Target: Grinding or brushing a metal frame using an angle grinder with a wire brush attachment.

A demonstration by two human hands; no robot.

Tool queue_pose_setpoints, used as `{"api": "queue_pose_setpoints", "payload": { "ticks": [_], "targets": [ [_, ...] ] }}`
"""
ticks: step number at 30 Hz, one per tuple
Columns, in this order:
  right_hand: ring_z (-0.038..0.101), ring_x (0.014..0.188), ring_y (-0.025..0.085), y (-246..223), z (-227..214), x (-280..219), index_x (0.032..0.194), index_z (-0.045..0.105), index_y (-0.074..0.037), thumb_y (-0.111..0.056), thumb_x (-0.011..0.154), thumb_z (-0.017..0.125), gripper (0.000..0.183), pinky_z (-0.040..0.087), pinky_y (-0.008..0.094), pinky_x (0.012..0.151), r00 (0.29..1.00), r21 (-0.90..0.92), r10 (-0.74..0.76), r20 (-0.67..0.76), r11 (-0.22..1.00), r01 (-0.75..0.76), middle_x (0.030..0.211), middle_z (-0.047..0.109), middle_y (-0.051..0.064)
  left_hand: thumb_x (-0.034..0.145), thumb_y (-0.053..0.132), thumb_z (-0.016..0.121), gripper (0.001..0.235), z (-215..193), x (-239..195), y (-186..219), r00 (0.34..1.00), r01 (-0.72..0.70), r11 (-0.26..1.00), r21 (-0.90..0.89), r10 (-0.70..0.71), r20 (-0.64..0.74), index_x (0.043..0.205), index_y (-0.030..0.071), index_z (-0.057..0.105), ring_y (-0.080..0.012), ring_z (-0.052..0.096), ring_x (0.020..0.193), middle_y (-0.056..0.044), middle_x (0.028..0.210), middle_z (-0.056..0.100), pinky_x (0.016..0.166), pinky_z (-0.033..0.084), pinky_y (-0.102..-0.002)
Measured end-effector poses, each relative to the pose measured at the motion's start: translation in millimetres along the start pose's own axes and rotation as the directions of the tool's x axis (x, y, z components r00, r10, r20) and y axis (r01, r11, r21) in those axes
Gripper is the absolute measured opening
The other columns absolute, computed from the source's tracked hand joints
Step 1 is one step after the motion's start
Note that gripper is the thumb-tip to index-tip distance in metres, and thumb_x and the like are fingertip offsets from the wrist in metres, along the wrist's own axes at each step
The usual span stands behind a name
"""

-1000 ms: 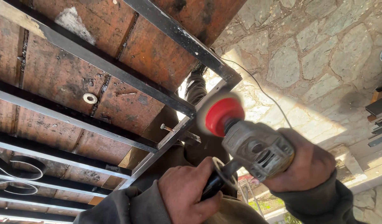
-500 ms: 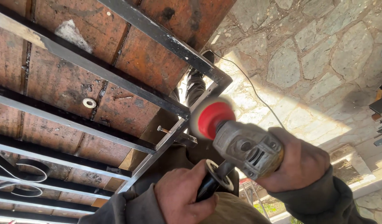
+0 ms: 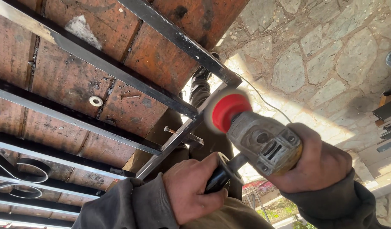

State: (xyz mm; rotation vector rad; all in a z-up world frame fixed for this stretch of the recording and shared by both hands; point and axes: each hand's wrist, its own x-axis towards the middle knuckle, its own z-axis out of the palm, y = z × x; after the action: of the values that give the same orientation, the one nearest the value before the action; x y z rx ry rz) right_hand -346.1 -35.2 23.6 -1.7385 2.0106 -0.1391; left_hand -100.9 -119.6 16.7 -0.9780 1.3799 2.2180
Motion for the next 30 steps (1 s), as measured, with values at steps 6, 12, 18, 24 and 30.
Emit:
{"api": "queue_pose_setpoints", "payload": {
  "ticks": [6, 12, 18, 24, 30],
  "targets": [
    [0.067, 0.055, 0.032, -2, -9, 6, 0.115, 0.061, -0.002, -0.057, 0.064, 0.09, 0.081, 0.053, 0.047, 0.052, 0.995, -0.129, -0.003, 0.099, 0.992, 0.015, 0.068, 0.067, 0.011, 0.085, 0.031, 0.069, 0.031, -2, 3, 4, 0.996, 0.09, 0.996, 0.017, -0.09, 0.027, 0.098, 0.008, 0.054, -0.0365, 0.069, 0.065, -0.015, 0.064, 0.064, 0.057, 0.049, -0.049],
    [0.067, 0.055, 0.031, -7, -12, 12, 0.114, 0.06, -0.004, -0.054, 0.065, 0.086, 0.075, 0.054, 0.047, 0.053, 0.994, -0.111, -0.048, 0.095, 0.992, 0.058, 0.067, 0.066, 0.011, 0.083, 0.028, 0.071, 0.031, -1, 1, -1, 1.0, -0.01, 0.999, -0.03, 0.01, 0.009, 0.101, 0.009, 0.055, -0.0359, 0.069, 0.066, -0.014, 0.065, 0.064, 0.059, 0.051, -0.049],
    [0.068, 0.055, 0.03, -3, -12, 7, 0.116, 0.06, -0.004, -0.06, 0.062, 0.088, 0.083, 0.054, 0.046, 0.052, 0.988, -0.171, 0.032, 0.148, 0.985, -0.006, 0.066, 0.066, 0.01, 0.083, 0.029, 0.073, 0.033, -3, -3, 2, 0.998, -0.045, 0.999, 0.011, 0.045, -0.038, 0.096, 0.006, 0.054, -0.0383, 0.069, 0.068, -0.016, 0.066, 0.065, 0.058, 0.05, -0.05],
    [0.068, 0.057, 0.034, -9, -9, 7, 0.115, 0.058, -0.006, -0.059, 0.062, 0.092, 0.082, 0.054, 0.048, 0.054, 0.996, -0.238, 0.042, 0.084, 0.971, -0.021, 0.066, 0.066, 0.011, 0.085, 0.031, 0.071, 0.033, -3, -5, -3, 0.998, -0.035, 0.999, -0.021, 0.034, -0.046, 0.096, 0.006, 0.054, -0.0381, 0.07, 0.067, -0.017, 0.063, 0.064, 0.059, 0.051, -0.051],
    [0.068, 0.055, 0.032, -12, -7, -5, 0.119, 0.059, -0.006, -0.062, 0.053, 0.091, 0.092, 0.054, 0.047, 0.054, 0.972, -0.169, 0.126, 0.197, 0.981, -0.093, 0.064, 0.066, 0.01, 0.086, 0.031, 0.069, 0.031, -4, -5, -7, 0.997, -0.07, 0.997, 0.033, 0.071, -0.025, 0.097, 0.006, 0.054, -0.0396, 0.07, 0.07, -0.017, 0.067, 0.066, 0.06, 0.051, -0.052]
  ]
}}
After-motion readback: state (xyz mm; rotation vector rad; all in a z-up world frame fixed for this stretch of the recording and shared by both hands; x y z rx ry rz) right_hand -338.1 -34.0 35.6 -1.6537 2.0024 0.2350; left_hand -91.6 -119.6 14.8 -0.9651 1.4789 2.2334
